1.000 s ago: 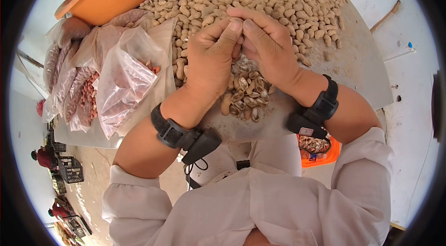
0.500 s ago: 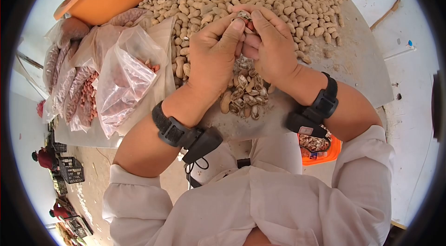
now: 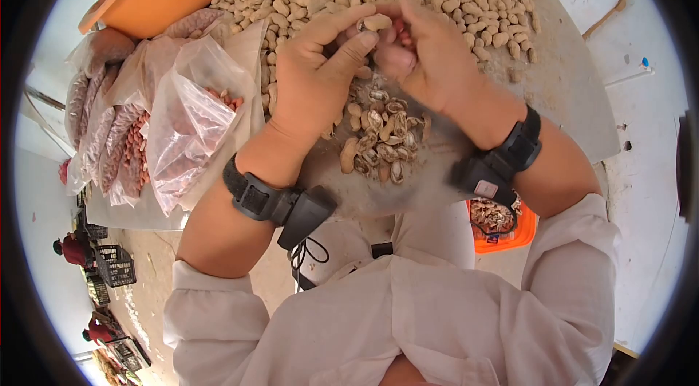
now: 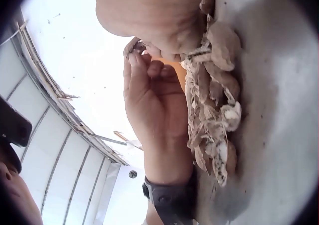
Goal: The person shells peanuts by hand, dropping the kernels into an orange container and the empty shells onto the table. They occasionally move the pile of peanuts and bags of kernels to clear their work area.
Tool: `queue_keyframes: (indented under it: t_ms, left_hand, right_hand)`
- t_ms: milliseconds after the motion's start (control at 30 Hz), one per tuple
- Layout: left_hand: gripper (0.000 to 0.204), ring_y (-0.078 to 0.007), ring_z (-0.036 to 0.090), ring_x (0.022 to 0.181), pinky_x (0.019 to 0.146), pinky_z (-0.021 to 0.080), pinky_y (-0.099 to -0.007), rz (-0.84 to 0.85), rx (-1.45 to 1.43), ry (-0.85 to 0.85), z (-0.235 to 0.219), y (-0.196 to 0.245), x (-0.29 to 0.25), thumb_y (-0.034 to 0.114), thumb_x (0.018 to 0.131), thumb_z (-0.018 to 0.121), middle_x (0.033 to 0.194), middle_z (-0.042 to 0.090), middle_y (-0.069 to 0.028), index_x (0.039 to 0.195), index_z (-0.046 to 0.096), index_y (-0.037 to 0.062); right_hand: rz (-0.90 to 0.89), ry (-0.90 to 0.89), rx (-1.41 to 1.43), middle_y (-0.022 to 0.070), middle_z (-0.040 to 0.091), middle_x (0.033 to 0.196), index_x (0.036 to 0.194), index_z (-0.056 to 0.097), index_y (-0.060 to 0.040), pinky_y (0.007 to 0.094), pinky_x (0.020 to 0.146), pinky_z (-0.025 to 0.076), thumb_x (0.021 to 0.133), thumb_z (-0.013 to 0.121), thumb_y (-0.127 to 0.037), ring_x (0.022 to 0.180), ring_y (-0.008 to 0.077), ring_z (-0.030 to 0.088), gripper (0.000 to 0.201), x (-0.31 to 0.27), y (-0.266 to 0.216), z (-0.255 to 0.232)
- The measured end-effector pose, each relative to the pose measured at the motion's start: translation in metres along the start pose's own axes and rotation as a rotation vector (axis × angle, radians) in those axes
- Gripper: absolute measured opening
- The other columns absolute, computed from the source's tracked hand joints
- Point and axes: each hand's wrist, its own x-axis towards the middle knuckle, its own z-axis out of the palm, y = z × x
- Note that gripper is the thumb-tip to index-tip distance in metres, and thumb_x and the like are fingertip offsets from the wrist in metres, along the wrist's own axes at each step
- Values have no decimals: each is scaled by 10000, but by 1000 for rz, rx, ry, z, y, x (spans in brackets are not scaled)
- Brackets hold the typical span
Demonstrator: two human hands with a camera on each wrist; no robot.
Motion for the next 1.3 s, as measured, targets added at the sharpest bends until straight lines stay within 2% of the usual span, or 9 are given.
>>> queue_keyframes:
  t_ms: [100,200,300,400,700,800,900,1000,1300]
  left_hand:
    - [275,-75,503,641,608,431,-206,-29,53,-101,-5,-7,1,40,779,641,728,552,-4,1054,629,41]
    - [303,-55,533,680,610,452,-182,153,262,-410,-10,-14,4,58,806,632,778,577,2,1107,602,43]
    - [291,-87,558,713,638,455,-208,-95,355,-515,-10,6,-1,53,763,662,797,593,-23,1052,629,49]
    - [265,-148,572,725,657,454,-249,303,750,-398,-19,-8,8,35,710,673,817,600,-46,974,657,56]
    - [146,-294,545,829,746,440,-366,311,955,-280,-19,-21,8,47,688,623,829,595,-96,826,667,66]
    - [152,-297,563,788,715,455,-352,417,835,-185,-18,-22,8,25,700,617,819,596,-102,847,648,53]
    - [164,-243,578,709,651,471,-304,336,655,-37,-12,-10,8,-5,719,617,798,594,-84,877,625,40]
    - [211,-91,555,743,657,472,-205,241,443,-40,-16,-16,7,-13,795,611,825,591,-19,1002,579,11]
    - [170,-81,545,680,614,462,-214,203,113,-14,-14,-17,9,-31,726,662,778,601,-7,880,629,33]
  right_hand:
    - [-149,115,-186,15,443,652,999,565,15,229,433,296,916,442,-201,486,101,352,262,1,-16,1]
    - [-185,27,-215,17,457,678,1034,532,28,218,439,299,909,416,-114,493,85,351,222,4,-24,-4]
    - [-171,-1,-262,22,470,702,1069,513,33,218,449,308,917,393,-100,500,80,353,235,6,-27,-8]
    - [-154,16,-266,21,473,695,1070,518,33,218,448,305,912,406,-95,497,79,355,232,5,-27,-7]
    - [-125,-52,-295,13,491,673,1050,547,26,207,448,306,889,475,-100,493,76,364,217,8,-25,-14]
    - [-136,17,-300,8,459,636,982,561,29,200,420,269,864,504,-81,481,75,354,172,6,-23,-6]
    - [-76,33,-325,9,459,628,904,574,22,194,406,250,850,546,-96,479,73,361,133,4,-23,-1]
    - [62,-26,-339,16,484,644,846,580,4,190,410,254,845,588,-138,484,65,377,143,2,-21,1]
    - [76,-114,-326,28,567,716,877,605,-23,187,422,287,818,632,-114,494,48,396,111,-1,-17,5]
